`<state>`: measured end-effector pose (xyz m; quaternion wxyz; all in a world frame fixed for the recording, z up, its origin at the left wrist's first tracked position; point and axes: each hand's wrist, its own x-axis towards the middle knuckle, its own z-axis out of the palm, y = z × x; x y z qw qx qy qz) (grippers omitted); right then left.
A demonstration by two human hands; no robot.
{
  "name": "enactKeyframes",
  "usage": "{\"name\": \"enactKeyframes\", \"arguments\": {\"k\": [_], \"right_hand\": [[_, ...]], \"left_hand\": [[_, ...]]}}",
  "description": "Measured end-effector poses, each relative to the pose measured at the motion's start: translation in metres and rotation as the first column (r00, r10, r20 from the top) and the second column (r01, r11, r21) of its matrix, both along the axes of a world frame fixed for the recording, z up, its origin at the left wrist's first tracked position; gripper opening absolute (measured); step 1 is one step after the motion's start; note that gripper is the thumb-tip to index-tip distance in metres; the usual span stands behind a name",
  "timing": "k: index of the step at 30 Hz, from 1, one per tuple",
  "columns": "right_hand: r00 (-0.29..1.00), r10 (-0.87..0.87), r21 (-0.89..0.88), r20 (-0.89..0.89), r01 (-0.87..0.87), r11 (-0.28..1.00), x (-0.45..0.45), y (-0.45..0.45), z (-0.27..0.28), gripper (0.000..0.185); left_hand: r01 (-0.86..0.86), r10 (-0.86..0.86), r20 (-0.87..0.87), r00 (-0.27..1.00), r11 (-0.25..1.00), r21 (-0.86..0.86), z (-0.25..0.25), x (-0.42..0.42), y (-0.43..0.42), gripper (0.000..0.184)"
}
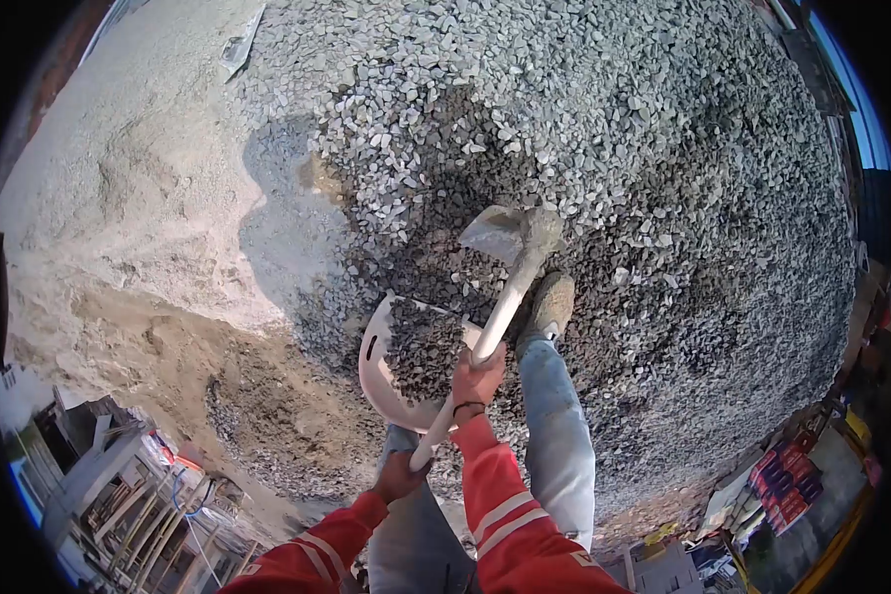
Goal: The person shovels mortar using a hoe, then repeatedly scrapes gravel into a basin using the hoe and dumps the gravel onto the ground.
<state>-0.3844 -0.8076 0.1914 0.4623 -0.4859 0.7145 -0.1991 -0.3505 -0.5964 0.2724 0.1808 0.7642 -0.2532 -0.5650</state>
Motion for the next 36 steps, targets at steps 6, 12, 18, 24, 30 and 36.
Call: {"name": "enactKeyframes", "arguments": {"k": [6, 12, 18, 24, 30, 36], "right_hand": [[0.984, 0.179, -0.534, 0.007, -0.147, 0.832, 0.005, -0.340, 0.126, 0.028], [0.952, 0.278, -0.566, -0.132, -0.302, 0.767, 0.029, -0.543, 0.137, 0.030], [0.853, 0.110, -0.138, -0.510, -0.208, 0.968, 0.043, -0.474, 0.009, 0.042], [0.829, -0.047, -0.098, -0.558, -0.009, 0.995, 0.023, -0.343, -0.020, 0.041], [0.728, -0.048, -0.005, -0.684, 0.060, 0.998, 0.029, -0.206, -0.059, 0.034], [0.750, 0.046, 0.132, -0.660, 0.056, 0.990, 0.046, -0.056, -0.082, 0.043]], "left_hand": [[-0.093, 0.164, 0.078, 0.983, 0.827, -0.554, -0.021, -0.036, -0.335, 0.027], [-0.184, 0.309, 0.066, 0.949, 0.709, -0.681, -0.007, -0.005, -0.510, 0.026], [-0.161, 0.190, 0.078, 0.979, 0.945, -0.284, -0.057, 0.009, -0.419, 0.037], [-0.002, 0.022, 0.090, 0.996, 0.976, -0.217, -0.065, 0.020, -0.299, 0.038], [0.095, -0.085, 0.124, 0.989, 0.993, -0.075, -0.090, 0.024, -0.168, 0.040], [0.004, 0.000, 0.063, 0.998, 0.998, -0.062, -0.088, 0.037, -0.027, 0.038]]}}
